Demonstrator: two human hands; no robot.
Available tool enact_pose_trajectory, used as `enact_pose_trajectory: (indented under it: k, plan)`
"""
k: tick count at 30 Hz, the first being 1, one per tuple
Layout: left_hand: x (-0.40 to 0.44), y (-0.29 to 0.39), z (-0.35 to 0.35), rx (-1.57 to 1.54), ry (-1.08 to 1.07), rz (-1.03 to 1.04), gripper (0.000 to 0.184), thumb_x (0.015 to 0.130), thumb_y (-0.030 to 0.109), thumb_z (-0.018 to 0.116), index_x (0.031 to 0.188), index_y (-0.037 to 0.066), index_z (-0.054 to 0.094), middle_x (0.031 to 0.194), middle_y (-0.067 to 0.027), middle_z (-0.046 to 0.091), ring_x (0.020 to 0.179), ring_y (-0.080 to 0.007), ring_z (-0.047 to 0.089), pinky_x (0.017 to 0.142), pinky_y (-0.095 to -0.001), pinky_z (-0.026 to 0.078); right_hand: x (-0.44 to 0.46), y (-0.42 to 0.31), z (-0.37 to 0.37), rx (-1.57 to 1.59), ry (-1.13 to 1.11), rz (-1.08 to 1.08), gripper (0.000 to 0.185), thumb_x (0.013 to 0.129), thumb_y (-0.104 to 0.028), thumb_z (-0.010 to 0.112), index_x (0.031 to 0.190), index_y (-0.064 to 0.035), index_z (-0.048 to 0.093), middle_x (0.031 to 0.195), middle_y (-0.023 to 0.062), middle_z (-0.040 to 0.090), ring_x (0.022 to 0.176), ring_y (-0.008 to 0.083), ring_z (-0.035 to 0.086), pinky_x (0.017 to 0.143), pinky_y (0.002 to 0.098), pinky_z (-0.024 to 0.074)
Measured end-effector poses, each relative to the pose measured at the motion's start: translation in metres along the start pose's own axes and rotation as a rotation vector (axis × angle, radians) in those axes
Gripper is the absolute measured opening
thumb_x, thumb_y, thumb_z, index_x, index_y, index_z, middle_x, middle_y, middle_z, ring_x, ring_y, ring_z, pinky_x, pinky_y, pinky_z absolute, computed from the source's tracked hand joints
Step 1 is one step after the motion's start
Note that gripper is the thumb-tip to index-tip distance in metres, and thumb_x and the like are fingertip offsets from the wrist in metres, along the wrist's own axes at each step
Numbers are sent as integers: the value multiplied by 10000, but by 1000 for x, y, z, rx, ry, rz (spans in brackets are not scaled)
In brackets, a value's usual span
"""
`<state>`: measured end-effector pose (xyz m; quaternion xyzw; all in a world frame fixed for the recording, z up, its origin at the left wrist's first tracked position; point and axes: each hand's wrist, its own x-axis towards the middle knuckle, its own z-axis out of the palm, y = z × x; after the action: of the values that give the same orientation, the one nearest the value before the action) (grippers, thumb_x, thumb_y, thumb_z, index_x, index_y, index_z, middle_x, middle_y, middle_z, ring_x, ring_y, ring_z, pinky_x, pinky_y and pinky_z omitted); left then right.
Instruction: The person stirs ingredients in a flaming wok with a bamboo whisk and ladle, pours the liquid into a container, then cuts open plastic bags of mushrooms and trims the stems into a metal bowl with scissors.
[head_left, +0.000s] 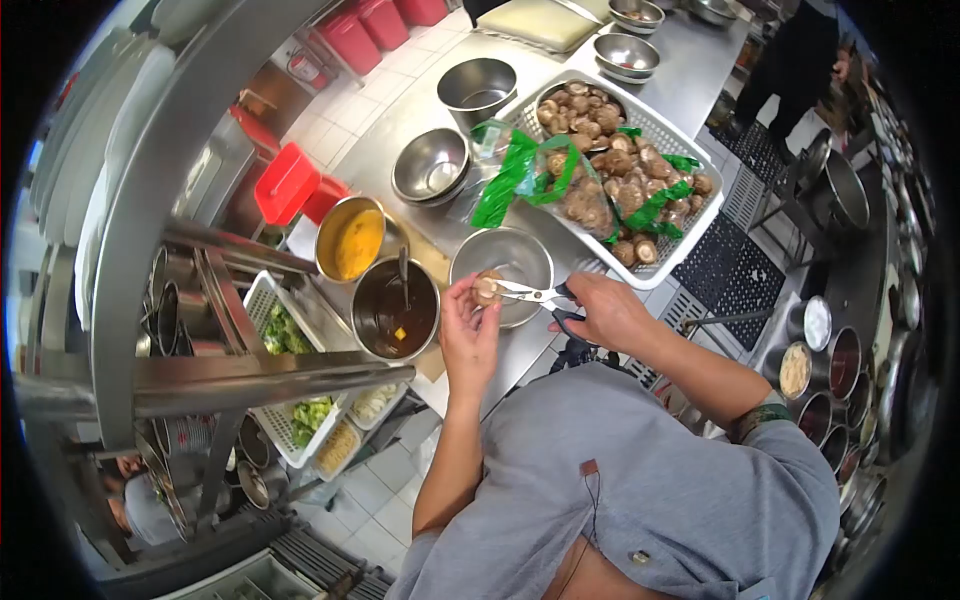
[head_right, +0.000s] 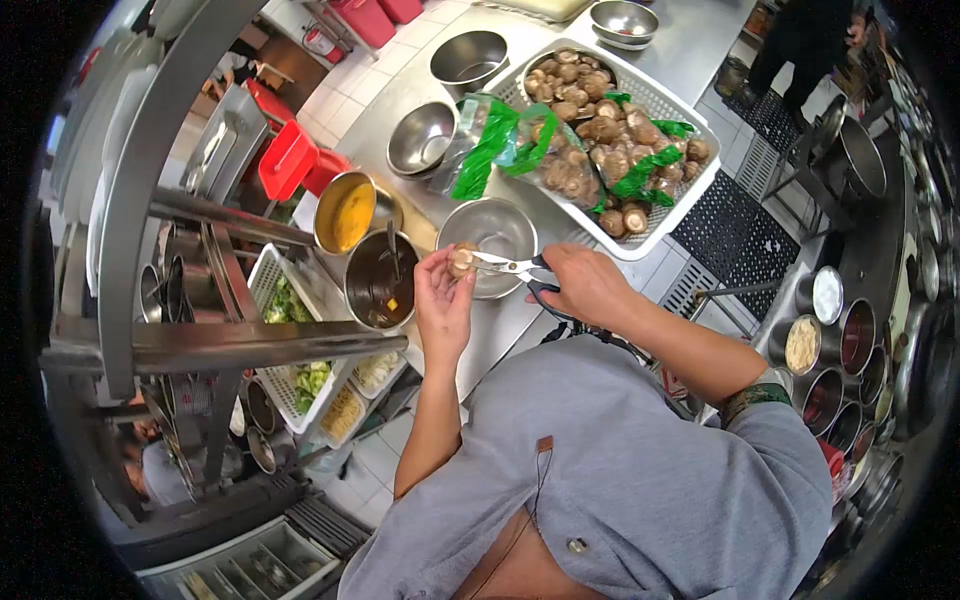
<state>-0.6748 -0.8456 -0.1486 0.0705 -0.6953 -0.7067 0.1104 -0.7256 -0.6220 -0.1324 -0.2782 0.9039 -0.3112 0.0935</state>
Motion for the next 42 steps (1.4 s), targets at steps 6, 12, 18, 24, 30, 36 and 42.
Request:
enact_pose_trajectory:
  k: [6,12,18,24,30,36,42]
  plan:
    - [-6,-20,-12,93,71,-44,463,936,-18,628,1367,-86,473,1292,-194,615,1181,-226,624,1014,-331,497,4,-9,21,-29,2,-7,495,811,-397,793,959,21,574,914,209,646,882,414,649,752,487,518]
    - [-6,-31,-15,44,106,-103,430,926,-3,657,1325,-98,526,1231,-193,659,1134,-213,651,1007,-315,501,4,-11,47,-24,69,-9,529,804,-422,797,970,31,579,947,223,652,906,412,649,779,480,525]
    - [0,-44,-21,49,108,-156,402,928,3,662,1291,-118,540,1187,-177,667,1083,-193,660,971,-296,512,11,-10,52,-19,-65,126,542,796,-478,797,876,29,623,817,188,688,778,421,668,728,485,534]
    - [14,-48,-20,9,121,-221,396,914,-8,654,1273,-133,540,1166,-184,672,1064,-194,670,963,-294,518,13,3,62,666,-308,425,652,718,-593,829,695,25,623,647,171,654,657,384,668,654,441,522]
    - [13,-42,-15,29,109,-200,389,912,-17,640,1271,-133,542,1155,-189,679,1066,-204,680,968,-298,523,7,-3,55,186,-5,189,645,717,-585,836,701,24,623,649,180,649,656,389,665,651,460,519]
    - [13,-43,-6,74,144,-181,362,924,7,656,1248,-123,565,1119,-176,692,1028,-193,688,942,-295,530,15,12,63,103,-34,149,602,755,-556,830,799,13,639,654,124,637,563,297,629,587,398,498]
    - [19,-42,-18,36,238,-200,353,935,13,653,1258,-110,576,1136,-172,690,1027,-181,679,936,-291,526,22,33,38,645,-423,445,659,801,-633,764,882,15,674,774,77,637,736,177,624,656,324,509]
